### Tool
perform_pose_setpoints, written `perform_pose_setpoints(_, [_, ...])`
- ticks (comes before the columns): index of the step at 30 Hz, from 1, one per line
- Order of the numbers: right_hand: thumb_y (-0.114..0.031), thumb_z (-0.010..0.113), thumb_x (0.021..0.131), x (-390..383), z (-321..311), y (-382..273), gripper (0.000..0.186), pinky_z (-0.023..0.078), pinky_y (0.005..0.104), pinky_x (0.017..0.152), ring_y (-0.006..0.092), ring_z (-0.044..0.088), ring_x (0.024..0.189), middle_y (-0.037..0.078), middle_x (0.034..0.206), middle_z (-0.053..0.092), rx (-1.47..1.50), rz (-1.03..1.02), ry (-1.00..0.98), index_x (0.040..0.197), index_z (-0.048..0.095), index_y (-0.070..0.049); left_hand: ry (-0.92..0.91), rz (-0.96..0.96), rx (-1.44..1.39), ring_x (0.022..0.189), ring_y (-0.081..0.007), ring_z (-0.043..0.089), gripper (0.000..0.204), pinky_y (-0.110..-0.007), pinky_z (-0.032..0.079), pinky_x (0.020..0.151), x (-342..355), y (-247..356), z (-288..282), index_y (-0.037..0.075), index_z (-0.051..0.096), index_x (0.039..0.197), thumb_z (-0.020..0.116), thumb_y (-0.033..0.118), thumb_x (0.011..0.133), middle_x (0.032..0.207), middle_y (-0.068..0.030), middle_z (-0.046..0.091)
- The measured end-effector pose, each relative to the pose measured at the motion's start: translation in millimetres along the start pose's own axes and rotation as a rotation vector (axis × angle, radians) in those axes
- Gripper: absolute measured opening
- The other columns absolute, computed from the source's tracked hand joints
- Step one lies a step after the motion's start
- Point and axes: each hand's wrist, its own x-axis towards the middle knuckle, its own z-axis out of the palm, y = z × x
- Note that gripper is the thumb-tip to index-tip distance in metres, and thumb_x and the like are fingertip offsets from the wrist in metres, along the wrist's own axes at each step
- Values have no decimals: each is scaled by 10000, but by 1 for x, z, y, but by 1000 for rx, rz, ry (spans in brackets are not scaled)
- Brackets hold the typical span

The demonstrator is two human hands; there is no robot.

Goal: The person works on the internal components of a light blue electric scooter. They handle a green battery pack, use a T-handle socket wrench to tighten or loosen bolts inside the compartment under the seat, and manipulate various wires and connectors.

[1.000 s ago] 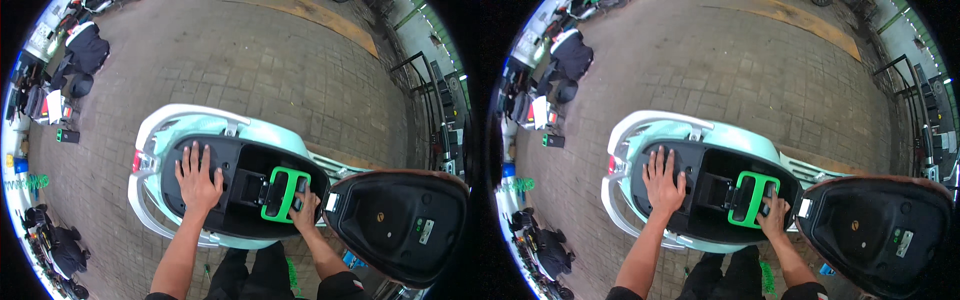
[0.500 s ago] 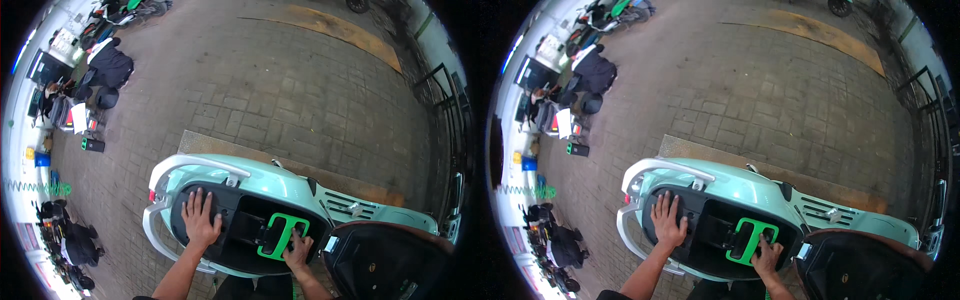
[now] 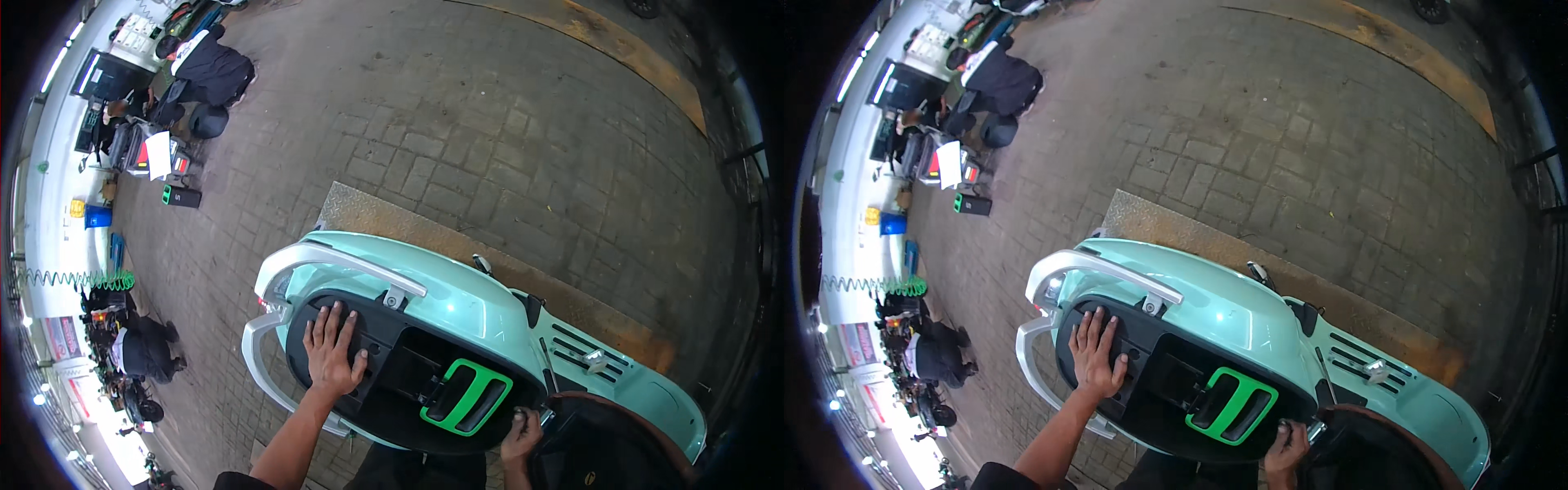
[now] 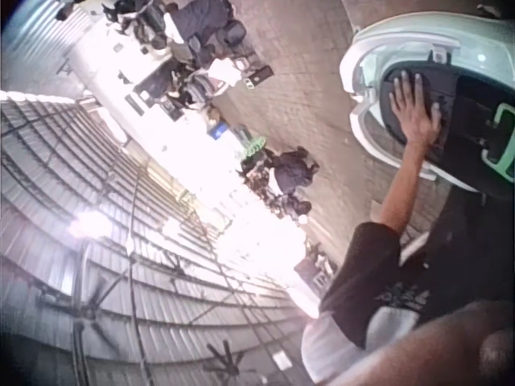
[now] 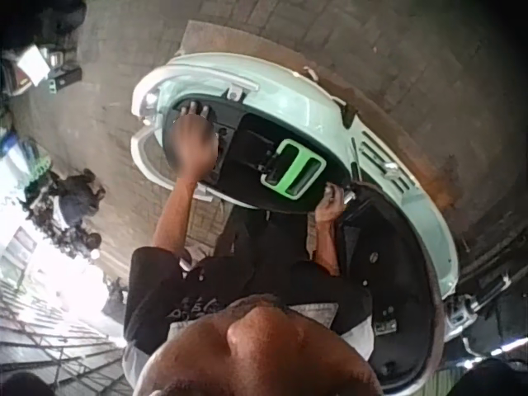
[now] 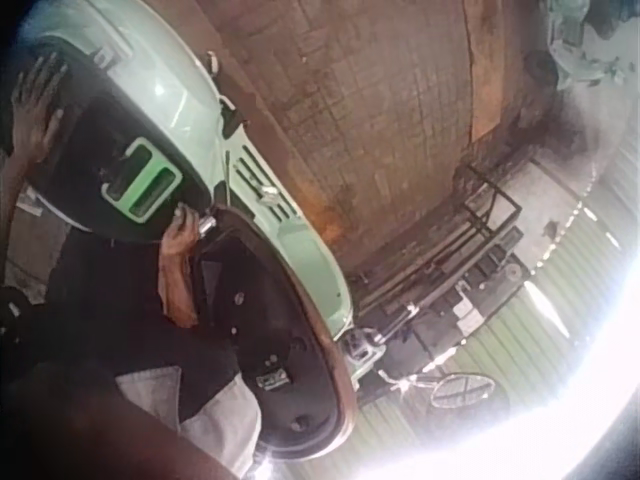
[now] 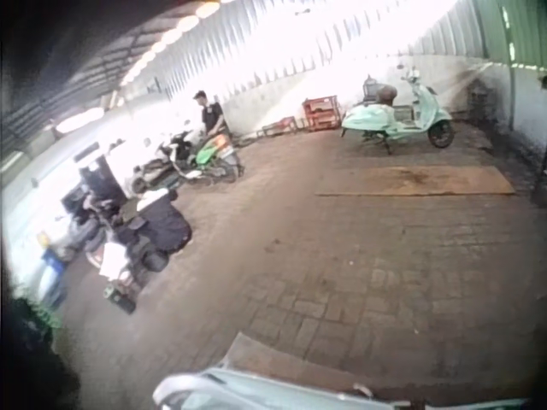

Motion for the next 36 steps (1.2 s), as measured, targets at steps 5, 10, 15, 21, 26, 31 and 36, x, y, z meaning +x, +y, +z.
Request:
perform_pose_setpoints(5, [-162, 566, 1011, 22, -6, -29, 292, 521, 403, 858, 307, 642, 1005, 190, 1085, 656, 180, 158, 172, 1166, 665, 66, 43, 36, -8, 1517, -375, 266, 713, -585, 152, 1216, 6, 3, 6, 143, 493, 1511, 582, 434, 866, 1630, -143, 348])
perform_pose_setpoints(10, [-159, 571, 1049, 56, -11, -38, 303, 559, 308, 808, 186, 646, 996, 127, 1162, 638, 322, 97, 131, 1211, 662, 80, 55, 22, 85, 1545, -393, 224, 740, -603, 141, 1218, -7, -13, 11, 149, 384, 1585, 534, 417, 911, 1668, -144, 290])
perform_pose_setpoints(15, [-57, 696, 907, 95, -61, -58, 297, 539, 412, 898, 396, 683, 1048, 233, 1129, 703, -157, -214, 31, 1199, 696, -4, 162, 140, 93, 1530, -359, 268, 644, -557, 154, 1221, 4, -1, 22, 151, 421, 1566, 481, 406, 978, 1650, -120, 339])
perform_pose_setpoints(21, [-79, 729, 851, 88, -53, -82, 209, 534, 451, 867, 396, 686, 986, 199, 1029, 724, -372, -234, -405, 1024, 715, 38, 203, 147, 129, 1529, -363, 273, 606, -559, 176, 1222, -6, -18, 27, 172, 401, 1578, 416, 442, 1035, 1649, -100, 345])
perform_pose_setpoints(26, [-194, 639, 894, 65, 1, -20, 173, 518, 466, 736, 276, 662, 957, 82, 962, 720, -1339, -736, -455, 941, 788, -119, 312, 191, 111, 1528, -310, 287, 584, -551, 197, 1229, 2, -19, 37, 251, 422, 1567, 455, 465, 1025, 1641, -64, 364])
perform_pose_setpoints(31, [-213, 610, 911, 64, 26, -19, 219, 405, 401, 923, 209, 608, 1085, 27, 1042, 744, -1815, -842, -666, 998, 805, -166, 406, 210, 156, 1520, -317, 314, 573, -533, 223, 1222, 7, -34, 57, 275, 421, 1567, 433, 503, 1042, 1621, -70, 402])
perform_pose_setpoints(36, [-209, 550, 948, 96, 43, 16, 281, 406, 391, 982, 228, 650, 1131, 35, 1119, 758, -1767, -662, -513, 1070, 800, -171, 475, 251, 136, 1519, -306, 317, 573, -527, 222, 1223, 13, -47, 63, 286, 440, 1555, 433, 526, 1035, 1619, -52, 407])
